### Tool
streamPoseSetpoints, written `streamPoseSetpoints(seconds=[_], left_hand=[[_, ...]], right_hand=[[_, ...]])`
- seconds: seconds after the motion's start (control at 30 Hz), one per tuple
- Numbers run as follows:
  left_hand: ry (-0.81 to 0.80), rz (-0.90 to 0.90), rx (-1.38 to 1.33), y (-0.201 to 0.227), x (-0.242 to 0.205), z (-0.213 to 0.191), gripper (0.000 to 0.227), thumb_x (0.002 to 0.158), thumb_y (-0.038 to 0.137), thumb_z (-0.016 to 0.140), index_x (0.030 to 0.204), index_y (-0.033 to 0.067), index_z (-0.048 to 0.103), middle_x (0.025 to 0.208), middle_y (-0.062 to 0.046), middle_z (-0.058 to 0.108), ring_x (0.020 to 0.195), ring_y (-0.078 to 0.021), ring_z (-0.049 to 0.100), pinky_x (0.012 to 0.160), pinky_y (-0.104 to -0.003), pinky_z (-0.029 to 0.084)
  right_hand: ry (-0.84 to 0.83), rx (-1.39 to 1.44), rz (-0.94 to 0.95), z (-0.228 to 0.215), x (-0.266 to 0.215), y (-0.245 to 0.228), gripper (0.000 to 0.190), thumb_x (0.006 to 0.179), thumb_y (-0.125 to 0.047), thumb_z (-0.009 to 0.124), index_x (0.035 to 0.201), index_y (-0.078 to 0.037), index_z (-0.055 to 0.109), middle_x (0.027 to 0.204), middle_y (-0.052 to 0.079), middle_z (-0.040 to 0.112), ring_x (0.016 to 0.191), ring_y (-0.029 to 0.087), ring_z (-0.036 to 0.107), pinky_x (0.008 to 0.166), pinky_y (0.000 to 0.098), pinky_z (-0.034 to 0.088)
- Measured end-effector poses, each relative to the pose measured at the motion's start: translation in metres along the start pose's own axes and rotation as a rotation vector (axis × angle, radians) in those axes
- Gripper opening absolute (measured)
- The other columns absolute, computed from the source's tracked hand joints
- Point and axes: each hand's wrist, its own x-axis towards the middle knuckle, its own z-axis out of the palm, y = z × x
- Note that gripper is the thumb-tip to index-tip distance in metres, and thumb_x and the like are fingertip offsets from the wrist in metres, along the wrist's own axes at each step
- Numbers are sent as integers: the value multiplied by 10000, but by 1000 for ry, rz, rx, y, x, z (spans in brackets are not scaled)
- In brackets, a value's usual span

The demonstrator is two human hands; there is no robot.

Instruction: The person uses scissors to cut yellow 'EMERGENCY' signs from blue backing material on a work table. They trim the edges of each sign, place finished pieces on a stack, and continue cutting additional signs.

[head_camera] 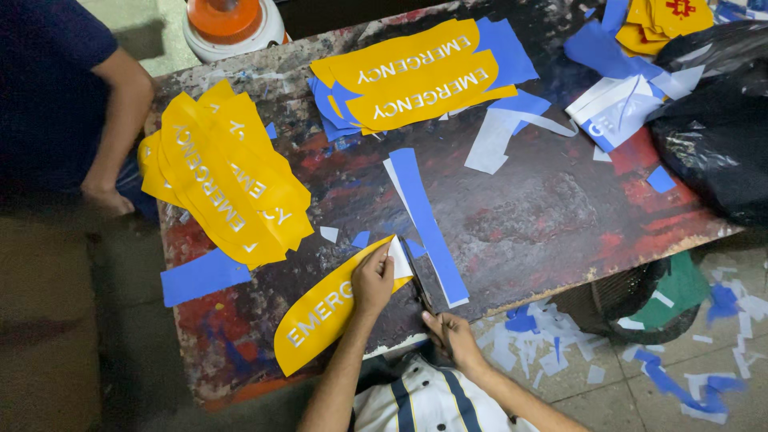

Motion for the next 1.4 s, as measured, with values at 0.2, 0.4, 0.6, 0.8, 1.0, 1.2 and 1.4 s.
streamPoseSetpoints(seconds=[0.2, 0.4, 0.6, 0.8, 1.0, 1.2, 1.4], left_hand=[[-33, -37, -194, -1, 5, -10, 294, 959, 158, 697, 1220, 23, 697, 925, -114, 750, 759, -185, 706, 644, -300, 547], [89, 76, 496, 8, -22, -96, 461, 830, 234, 747, 1232, 17, 689, 1184, -196, 653, 1115, -386, 597, 934, -481, 499], [-62, -242, 705, 11, -44, -124, 620, 722, 366, 806, 1208, 8, 666, 1086, -253, 667, 1036, -434, 631, 844, -525, 499], [-167, -452, 472, -11, -10, -165, 372, 892, 343, 698, 1149, 74, 689, 986, -240, 736, 927, -419, 731, 778, -516, 571], [290, -75, 9, -74, 114, -238, 257, 1009, 142, 687, 1186, -41, 655, 1059, -135, 735, 928, -191, 673, 833, -342, 533], [399, -196, -141, -146, 194, -233, 402, 907, 85, 706, 1286, -16, 618, 1201, -98, 719, 1037, -212, 679, 893, -359, 529], [479, -501, 779, -119, 180, -212, 721, 787, 253, 825, 1389, -2, 521, 1245, -272, 582, 1154, -462, 552, 904, -584, 442]], right_hand=[[-12, -1, 13, -25, -7, -6, 407, 913, -359, 720, 673, -108, 507, 511, -14, 438, 356, 99, 330, 340, 280, 215], [377, -322, -345, -117, 15, -37, 427, 924, -369, 748, 715, -28, 597, 541, 25, 516, 432, 118, 438, 402, 311, 326], [796, -985, -540, -197, 47, -91, 317, 896, -304, 813, 1011, -20, 731, 831, 203, 713, 795, 399, 710, 769, 490, 548], [651, -1231, -516, -203, 56, -130, 402, 828, -199, 794, 1189, -44, 709, 1147, 232, 703, 1015, 442, 675, 879, 517, 535], [382, -1158, -817, -129, 41, -139, 541, 760, -354, 828, 1147, -1, 694, 1147, 228, 690, 1024, 432, 676, 873, 488, 549], [304, -1169, -685, -24, 25, -121, 789, 723, -393, 843, 1362, -39, 545, 1135, 220, 588, 1063, 427, 588, 844, 487, 523], [308, -1204, -726, -25, 42, -104, 441, 836, -233, 759, 1209, -54, 606, 1092, 193, 617, 994, 412, 629, 814, 497, 536]])
